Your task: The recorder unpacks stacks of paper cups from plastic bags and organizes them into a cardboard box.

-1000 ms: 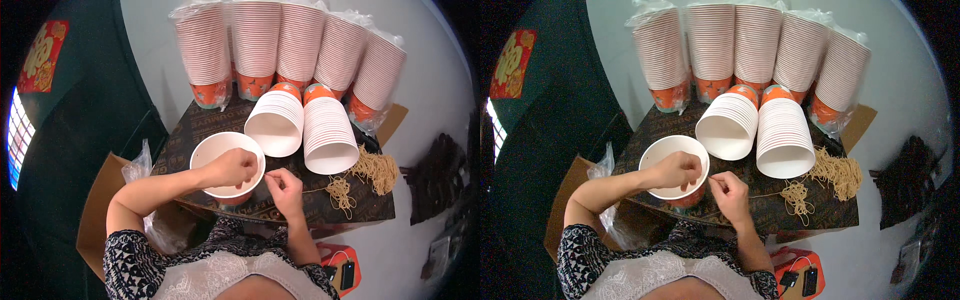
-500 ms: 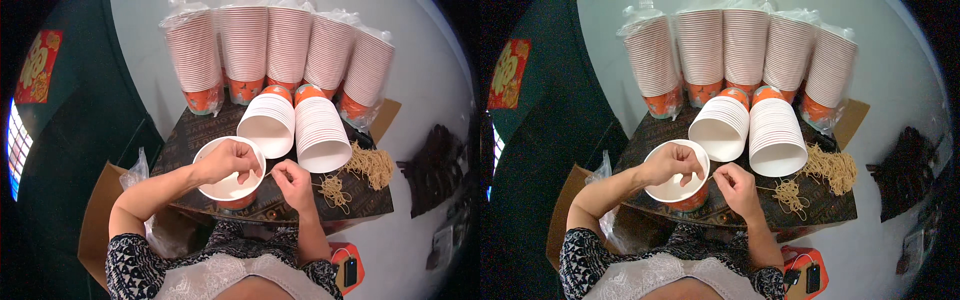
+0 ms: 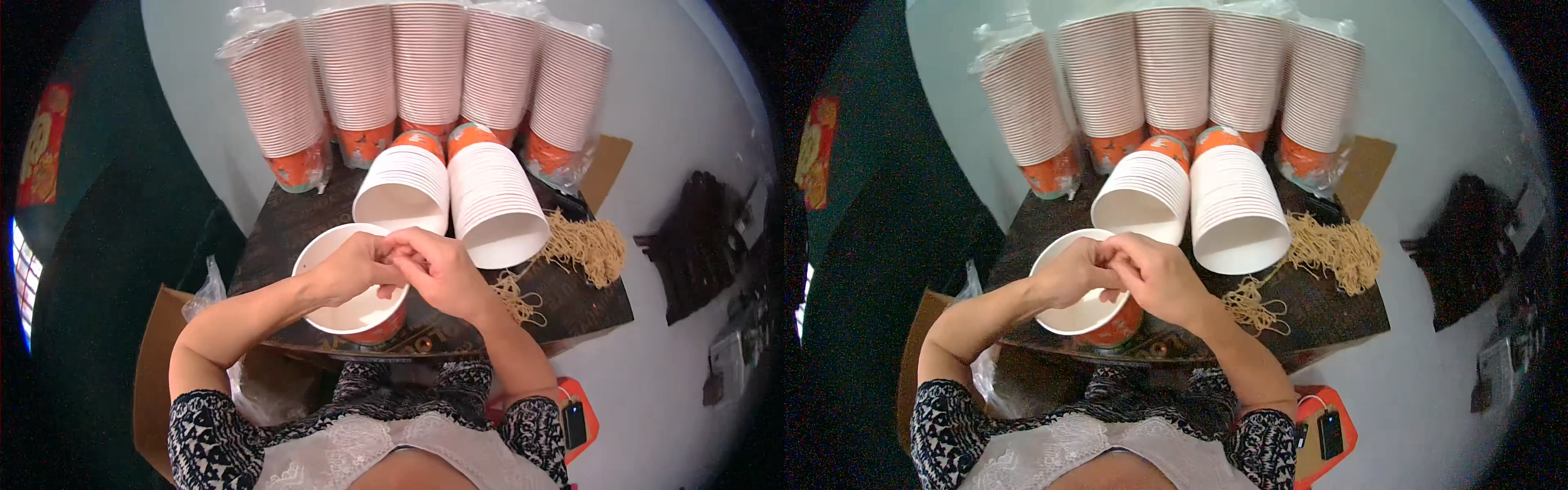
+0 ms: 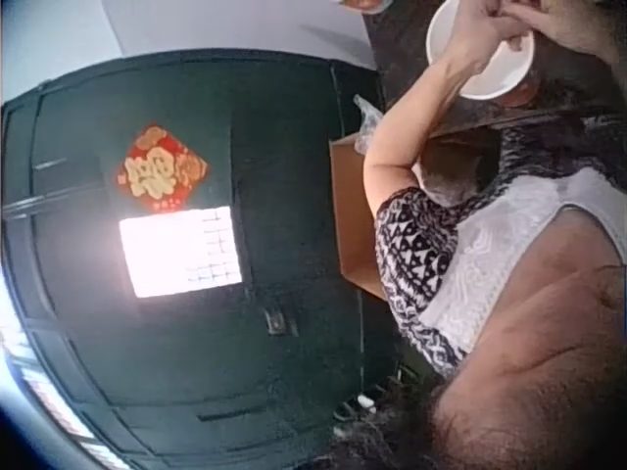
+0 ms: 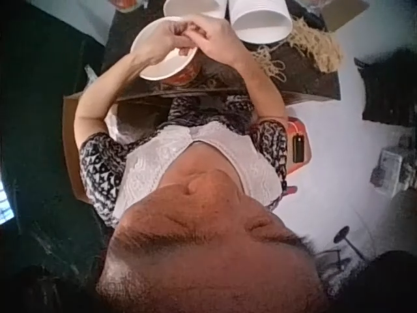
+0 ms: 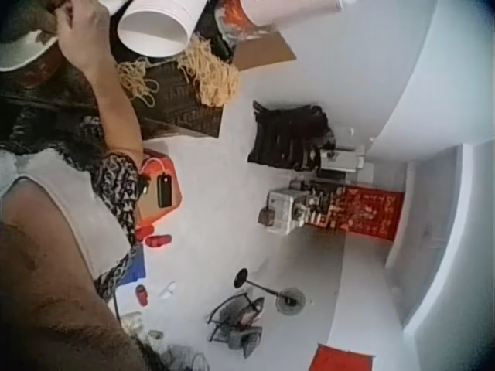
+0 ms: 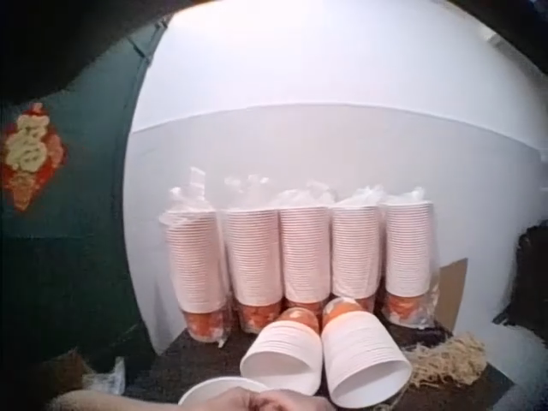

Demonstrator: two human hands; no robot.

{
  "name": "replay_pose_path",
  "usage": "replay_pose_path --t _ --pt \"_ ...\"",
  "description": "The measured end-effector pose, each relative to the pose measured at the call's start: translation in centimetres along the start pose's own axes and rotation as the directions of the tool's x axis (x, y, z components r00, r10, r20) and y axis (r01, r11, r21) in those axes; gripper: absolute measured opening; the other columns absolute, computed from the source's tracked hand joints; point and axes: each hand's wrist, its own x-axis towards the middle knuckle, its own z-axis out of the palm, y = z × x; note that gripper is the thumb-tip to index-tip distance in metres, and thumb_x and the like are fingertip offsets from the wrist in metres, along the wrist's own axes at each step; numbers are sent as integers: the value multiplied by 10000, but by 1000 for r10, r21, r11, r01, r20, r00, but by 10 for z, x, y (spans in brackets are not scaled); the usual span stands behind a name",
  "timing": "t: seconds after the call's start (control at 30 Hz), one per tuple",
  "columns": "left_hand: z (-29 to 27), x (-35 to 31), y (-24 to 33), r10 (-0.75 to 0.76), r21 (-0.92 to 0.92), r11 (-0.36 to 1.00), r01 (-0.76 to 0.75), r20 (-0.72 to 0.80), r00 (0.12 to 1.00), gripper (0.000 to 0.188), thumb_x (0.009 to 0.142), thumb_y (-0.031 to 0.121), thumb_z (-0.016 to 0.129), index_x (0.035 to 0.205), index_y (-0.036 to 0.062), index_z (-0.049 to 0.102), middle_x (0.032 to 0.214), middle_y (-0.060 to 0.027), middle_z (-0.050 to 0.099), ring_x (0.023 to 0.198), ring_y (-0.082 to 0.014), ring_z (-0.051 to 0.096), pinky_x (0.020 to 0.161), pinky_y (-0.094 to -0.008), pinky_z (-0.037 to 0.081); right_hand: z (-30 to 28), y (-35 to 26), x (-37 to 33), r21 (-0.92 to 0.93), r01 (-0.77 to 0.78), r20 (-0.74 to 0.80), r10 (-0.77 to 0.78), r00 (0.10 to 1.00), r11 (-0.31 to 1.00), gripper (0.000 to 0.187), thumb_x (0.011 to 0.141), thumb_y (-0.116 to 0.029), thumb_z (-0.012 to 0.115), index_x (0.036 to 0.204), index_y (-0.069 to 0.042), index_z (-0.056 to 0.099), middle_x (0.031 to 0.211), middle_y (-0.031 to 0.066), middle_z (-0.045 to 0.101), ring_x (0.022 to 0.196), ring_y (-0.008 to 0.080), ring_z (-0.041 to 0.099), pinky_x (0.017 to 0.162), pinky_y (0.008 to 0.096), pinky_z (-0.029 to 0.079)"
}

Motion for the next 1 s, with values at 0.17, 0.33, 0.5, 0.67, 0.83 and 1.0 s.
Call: replay_pose_path --t 0.17,0.33,0.5,0.67,0.83,1.0 --pt "-21 -10 -2 -90 99 990 96 -64 994 115 833 23 687 779 -19 594 669 -48 596 573 -101 546 519 -231 410 -13 16 -35 -208 91 -12 -96 995 974 468 789 -56 724 1220 -48 541 887 66 633 633 160 587 582 303 489" --pt "-79 -38 -14 -81 156 983 96 -97 992 110 806 0 703 754 -9 606 671 -31 602 581 -81 540 515 -217 401 -73 87 -88 -688 117 -16 -177 984 716 124 797 -124 692 900 -56 672 757 102 664 651 265 658 593 364 535" --pt "-116 -66 -15 -69 155 983 97 -175 982 88 775 -57 669 739 -15 601 650 -25 570 568 -92 515 516 -223 394 -152 112 -121 -786 -155 -265 -99 959 599 98 859 -151 629 881 -67 677 809 146 672 689 319 658 616 398 527" --pt "-112 -59 -25 -38 177 981 83 -242 970 127 801 23 716 738 1 607 658 -34 587 586 -96 537 523 -228 408 -146 79 -103 -679 -347 -494 -52 868 647 126 886 -69 581 951 24 637 846 131 655 733 263 623 665 348 484" --pt "-63 -43 -13 -11 93 995 26 -158 987 103 816 7 703 788 -17 607 672 -44 603 578 -88 539 520 -218 403 -35 13 -63 -288 -45 -143 3 990 957 193 849 7 611 1038 0 646 1004 102 644 663 118 613 576 261 487" --pt "-33 -35 -9 23 87 996 -14 -106 994 93 818 8 704 802 -1 613 696 -37 620 598 -83 558 530 -216 427 39 17 -43 5 -259 -41 259 965 966 356 847 -45 676 1177 1 550 812 16 584 600 48 513 541 205 420"
